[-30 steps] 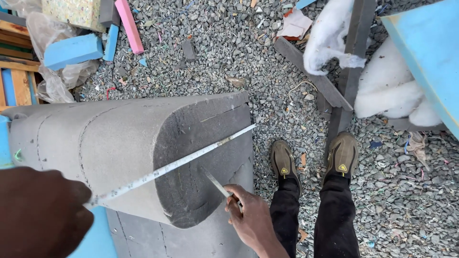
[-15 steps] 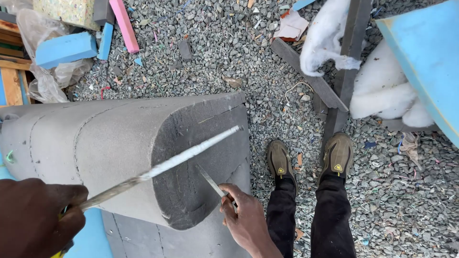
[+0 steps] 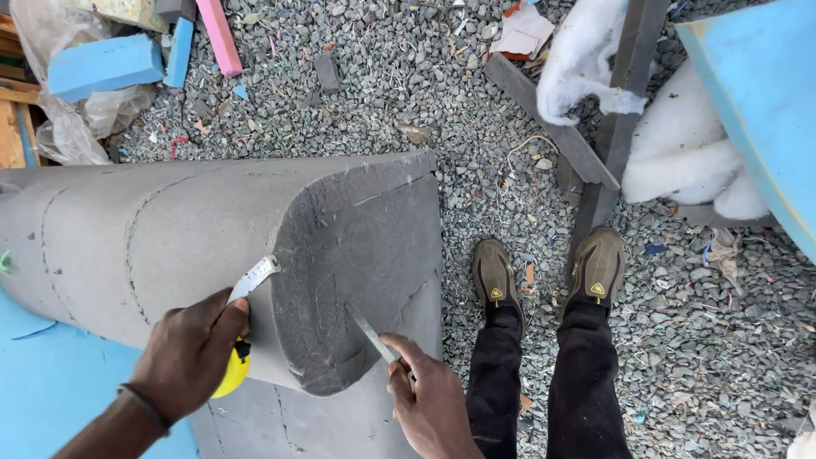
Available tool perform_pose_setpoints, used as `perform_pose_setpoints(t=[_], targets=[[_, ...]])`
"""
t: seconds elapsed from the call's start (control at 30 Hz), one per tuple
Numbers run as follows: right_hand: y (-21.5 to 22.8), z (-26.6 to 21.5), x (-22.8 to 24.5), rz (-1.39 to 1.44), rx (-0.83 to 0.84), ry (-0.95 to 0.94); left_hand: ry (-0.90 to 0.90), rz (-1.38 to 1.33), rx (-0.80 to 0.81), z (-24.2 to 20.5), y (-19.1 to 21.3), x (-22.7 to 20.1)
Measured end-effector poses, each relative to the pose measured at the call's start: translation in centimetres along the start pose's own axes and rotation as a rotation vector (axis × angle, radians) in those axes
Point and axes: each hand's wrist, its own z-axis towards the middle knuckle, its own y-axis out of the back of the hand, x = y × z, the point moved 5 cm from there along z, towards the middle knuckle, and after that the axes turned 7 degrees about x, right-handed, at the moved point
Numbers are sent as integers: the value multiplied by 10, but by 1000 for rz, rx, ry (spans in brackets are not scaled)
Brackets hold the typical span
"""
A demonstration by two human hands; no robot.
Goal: Measuring and cutting foam pieces for furniture reupholstery using a tape measure and a hand saw.
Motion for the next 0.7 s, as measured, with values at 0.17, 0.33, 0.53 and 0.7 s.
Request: perform_pose_setpoints(t=[0.17,0.33,0.53,0.7], targets=[[0,1,1,12,-69,54,-118,-92,-141,-1,-7,1],[9,0,19,132,-213,135,-88,60,-67,-16,9,-13],[-16,-7,52,442,-338,164,115,382,337,-44,-3,-71],[-55,1,62,968,-150,-23,318,390,631,-52,-43,-100]])
